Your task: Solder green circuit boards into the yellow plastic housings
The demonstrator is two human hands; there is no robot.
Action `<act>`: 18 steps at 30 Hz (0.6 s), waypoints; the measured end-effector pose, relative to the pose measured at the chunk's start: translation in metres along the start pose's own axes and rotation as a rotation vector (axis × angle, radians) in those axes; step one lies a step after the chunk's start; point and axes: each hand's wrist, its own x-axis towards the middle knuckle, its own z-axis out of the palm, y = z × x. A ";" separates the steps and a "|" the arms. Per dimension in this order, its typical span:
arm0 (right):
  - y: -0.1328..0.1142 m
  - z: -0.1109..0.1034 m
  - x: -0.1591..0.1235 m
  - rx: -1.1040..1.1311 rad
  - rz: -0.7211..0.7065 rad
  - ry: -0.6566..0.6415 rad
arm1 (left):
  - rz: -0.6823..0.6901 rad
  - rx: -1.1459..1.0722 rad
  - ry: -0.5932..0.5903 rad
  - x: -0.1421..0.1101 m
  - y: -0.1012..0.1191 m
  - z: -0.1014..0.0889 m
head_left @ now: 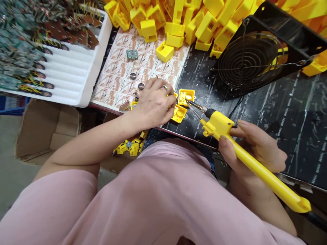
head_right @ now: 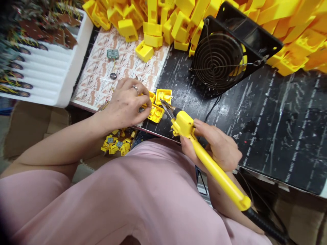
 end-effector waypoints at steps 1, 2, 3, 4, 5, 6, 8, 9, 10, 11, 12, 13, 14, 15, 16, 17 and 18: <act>0.000 0.000 0.000 -0.003 -0.008 -0.001 | 0.001 -0.004 -0.002 0.000 0.000 0.000; 0.000 0.000 0.000 -0.016 -0.014 0.001 | 0.001 -0.014 0.005 0.000 0.000 -0.002; 0.000 0.000 0.000 -0.038 -0.013 0.001 | 0.000 -0.030 0.024 -0.001 -0.001 -0.006; 0.001 0.000 0.000 -0.064 -0.007 -0.002 | 0.003 -0.055 0.060 -0.001 -0.003 -0.011; 0.002 0.000 -0.001 -0.089 0.002 -0.009 | 0.000 -0.089 0.114 -0.001 -0.006 -0.018; 0.003 0.000 -0.002 -0.107 0.006 -0.015 | -0.012 -0.128 0.187 -0.002 -0.010 -0.025; 0.007 0.001 -0.004 -0.110 0.000 -0.014 | -0.058 -0.189 0.318 -0.004 -0.020 -0.040; 0.008 0.002 -0.005 -0.098 -0.009 -0.003 | -0.084 -0.203 0.347 -0.006 -0.026 -0.045; 0.010 0.002 -0.005 -0.083 -0.017 0.013 | -0.107 -0.201 0.347 -0.008 -0.031 -0.048; 0.011 0.003 -0.006 -0.068 -0.025 0.029 | -0.121 -0.185 0.316 -0.010 -0.035 -0.050; 0.012 0.004 -0.006 -0.057 -0.029 0.038 | -0.123 -0.161 0.264 -0.011 -0.038 -0.049; 0.013 0.004 -0.006 -0.049 -0.032 0.041 | -0.128 -0.132 0.212 -0.012 -0.039 -0.047; 0.013 0.005 -0.006 -0.047 -0.039 0.040 | -0.143 -0.097 0.169 -0.013 -0.038 -0.045; 0.014 0.006 -0.005 -0.047 -0.049 0.037 | -0.172 -0.055 0.127 -0.013 -0.035 -0.042; 0.014 0.007 -0.005 -0.045 -0.061 0.039 | -0.211 -0.009 0.082 -0.011 -0.030 -0.040; 0.014 0.007 -0.004 -0.040 -0.072 0.043 | -0.252 0.036 0.034 -0.009 -0.025 -0.038; 0.014 0.008 -0.004 -0.036 -0.077 0.050 | -0.291 0.079 -0.016 -0.006 -0.019 -0.037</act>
